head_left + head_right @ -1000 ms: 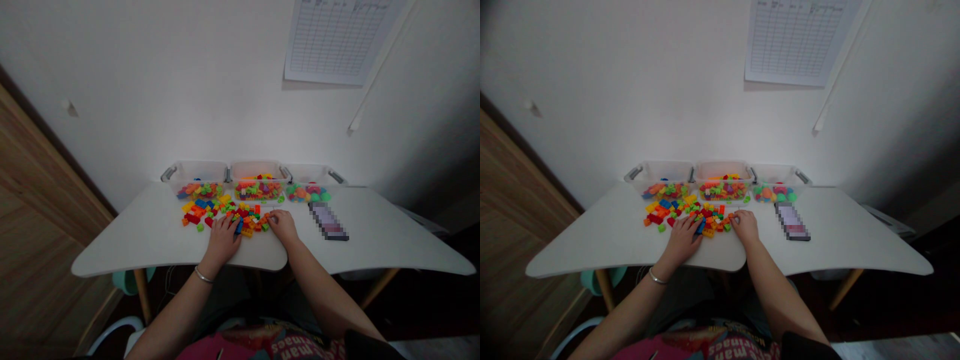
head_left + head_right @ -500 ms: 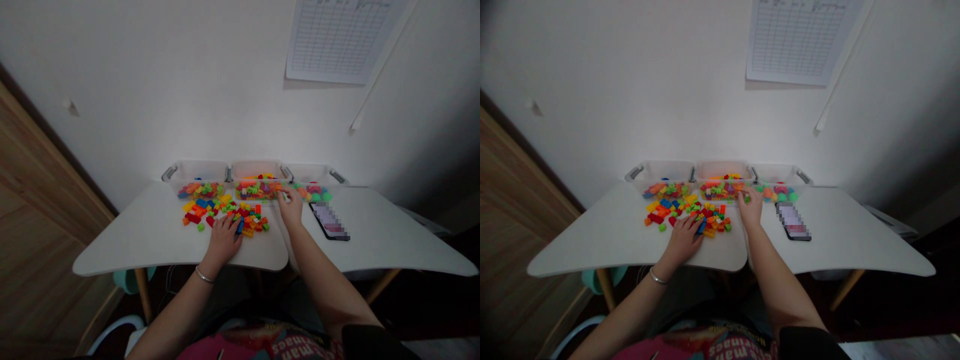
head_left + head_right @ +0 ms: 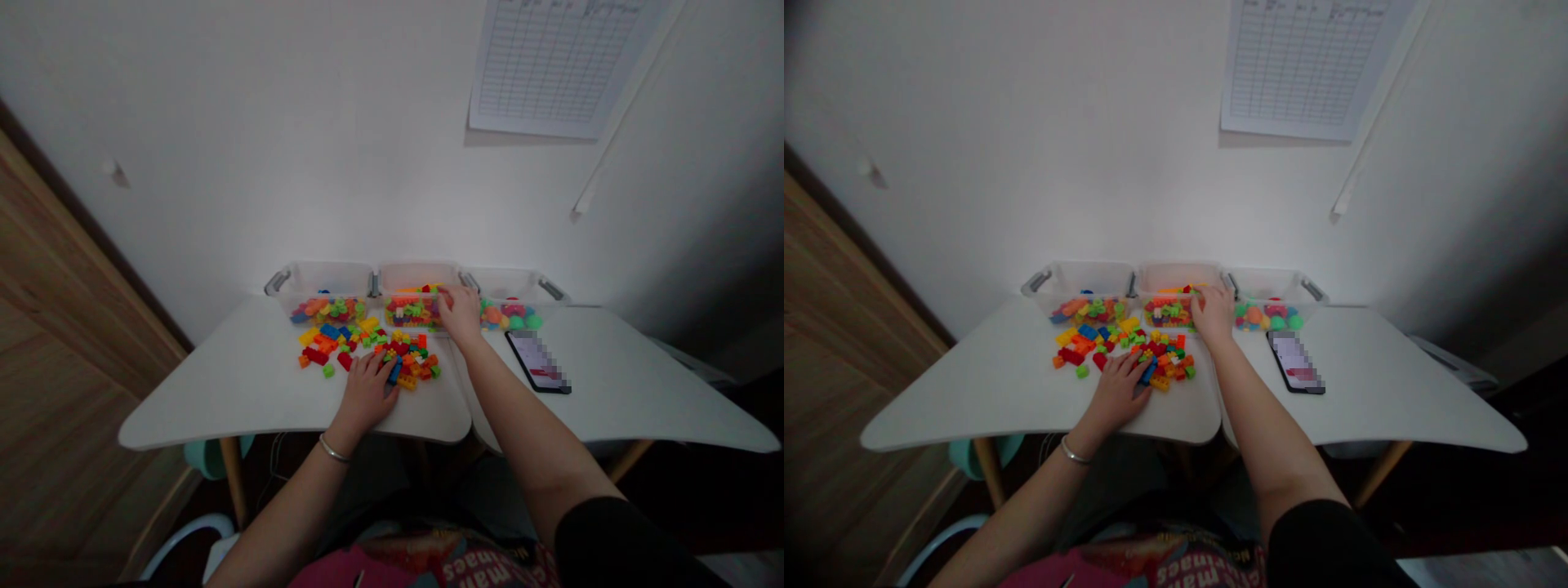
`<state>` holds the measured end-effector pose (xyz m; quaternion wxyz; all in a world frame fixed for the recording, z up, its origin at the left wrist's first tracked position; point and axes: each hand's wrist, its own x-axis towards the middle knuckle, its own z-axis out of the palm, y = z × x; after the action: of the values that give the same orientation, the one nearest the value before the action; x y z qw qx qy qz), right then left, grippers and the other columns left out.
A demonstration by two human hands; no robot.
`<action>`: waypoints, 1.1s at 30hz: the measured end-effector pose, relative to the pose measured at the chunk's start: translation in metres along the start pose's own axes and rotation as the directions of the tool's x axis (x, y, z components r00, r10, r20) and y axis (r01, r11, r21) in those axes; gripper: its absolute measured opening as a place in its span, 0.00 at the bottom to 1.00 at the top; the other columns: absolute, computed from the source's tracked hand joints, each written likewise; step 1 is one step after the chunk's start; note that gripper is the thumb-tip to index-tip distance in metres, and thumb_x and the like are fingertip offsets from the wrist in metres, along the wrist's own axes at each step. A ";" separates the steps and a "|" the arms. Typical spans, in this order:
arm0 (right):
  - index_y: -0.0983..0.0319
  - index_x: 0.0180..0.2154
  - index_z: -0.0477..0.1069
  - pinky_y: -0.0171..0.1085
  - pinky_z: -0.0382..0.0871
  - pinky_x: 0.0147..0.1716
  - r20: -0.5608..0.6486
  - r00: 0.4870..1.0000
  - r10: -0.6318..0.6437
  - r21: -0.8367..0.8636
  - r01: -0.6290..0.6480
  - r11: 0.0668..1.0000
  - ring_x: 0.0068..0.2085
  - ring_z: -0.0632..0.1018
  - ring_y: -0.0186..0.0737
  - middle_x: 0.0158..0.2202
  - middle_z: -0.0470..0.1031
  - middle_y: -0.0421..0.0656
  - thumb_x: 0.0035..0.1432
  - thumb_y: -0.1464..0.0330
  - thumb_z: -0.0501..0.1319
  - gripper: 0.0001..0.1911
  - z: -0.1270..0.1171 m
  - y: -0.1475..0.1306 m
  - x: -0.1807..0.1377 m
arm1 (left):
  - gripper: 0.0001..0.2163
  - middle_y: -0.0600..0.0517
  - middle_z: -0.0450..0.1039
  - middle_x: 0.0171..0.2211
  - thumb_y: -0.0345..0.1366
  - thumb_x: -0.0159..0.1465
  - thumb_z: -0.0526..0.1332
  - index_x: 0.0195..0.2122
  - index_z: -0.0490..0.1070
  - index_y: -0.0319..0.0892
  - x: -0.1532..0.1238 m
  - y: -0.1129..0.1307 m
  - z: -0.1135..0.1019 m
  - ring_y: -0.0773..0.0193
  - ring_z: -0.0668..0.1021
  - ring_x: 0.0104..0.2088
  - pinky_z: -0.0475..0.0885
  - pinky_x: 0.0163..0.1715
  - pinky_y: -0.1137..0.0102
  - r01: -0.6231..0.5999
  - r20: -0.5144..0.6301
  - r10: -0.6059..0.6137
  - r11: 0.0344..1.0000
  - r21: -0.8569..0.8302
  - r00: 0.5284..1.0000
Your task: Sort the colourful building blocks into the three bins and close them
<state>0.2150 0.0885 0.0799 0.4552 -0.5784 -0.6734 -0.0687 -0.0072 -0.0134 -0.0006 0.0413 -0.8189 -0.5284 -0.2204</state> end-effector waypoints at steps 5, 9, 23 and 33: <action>0.62 0.47 0.75 0.46 0.58 0.59 0.066 0.982 -0.178 0.081 0.173 0.982 0.54 0.70 0.46 0.49 0.76 0.48 0.62 0.66 0.53 0.16 0.000 -0.016 -0.051 | 0.26 0.42 0.66 0.61 0.41 0.61 0.59 0.61 0.65 0.45 0.000 0.000 0.001 0.46 0.65 0.61 0.57 0.62 0.46 0.002 -0.007 -0.002 1.000 -0.008 1.000; 0.61 0.50 0.73 0.47 0.59 0.60 0.240 0.944 -0.227 0.117 0.204 0.972 0.56 0.70 0.46 0.53 0.74 0.48 0.60 0.66 0.57 0.18 0.013 -0.028 -0.102 | 0.23 0.44 0.64 0.62 0.36 0.65 0.54 0.61 0.64 0.44 0.000 -0.004 0.005 0.50 0.65 0.61 0.58 0.62 0.48 -0.010 -0.038 0.008 0.999 -0.045 0.999; 0.63 0.51 0.72 0.58 0.51 0.63 0.308 0.950 -0.055 -0.095 0.088 0.992 0.59 0.65 0.55 0.56 0.71 0.52 0.56 0.70 0.57 0.20 0.019 -0.029 -0.127 | 0.23 0.41 0.63 0.63 0.38 0.63 0.56 0.59 0.66 0.40 -0.002 -0.004 0.004 0.44 0.56 0.67 0.55 0.64 0.46 0.116 -0.175 -0.117 0.993 -0.015 0.978; 0.62 0.54 0.70 0.56 0.50 0.65 0.321 0.919 -0.231 -0.028 0.253 0.967 0.62 0.64 0.54 0.59 0.69 0.50 0.58 0.60 0.61 0.24 0.020 -0.033 -0.128 | 0.20 0.35 0.61 0.63 0.36 0.66 0.53 0.58 0.68 0.39 0.001 -0.006 0.013 0.38 0.56 0.67 0.57 0.60 0.39 0.282 -0.225 -0.276 0.959 -0.007 0.934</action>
<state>0.1657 -0.0020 -0.0059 0.3097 -0.5096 -0.8009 -0.0542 -0.0074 -0.0057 -0.0129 0.0792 -0.7048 -0.6340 -0.3082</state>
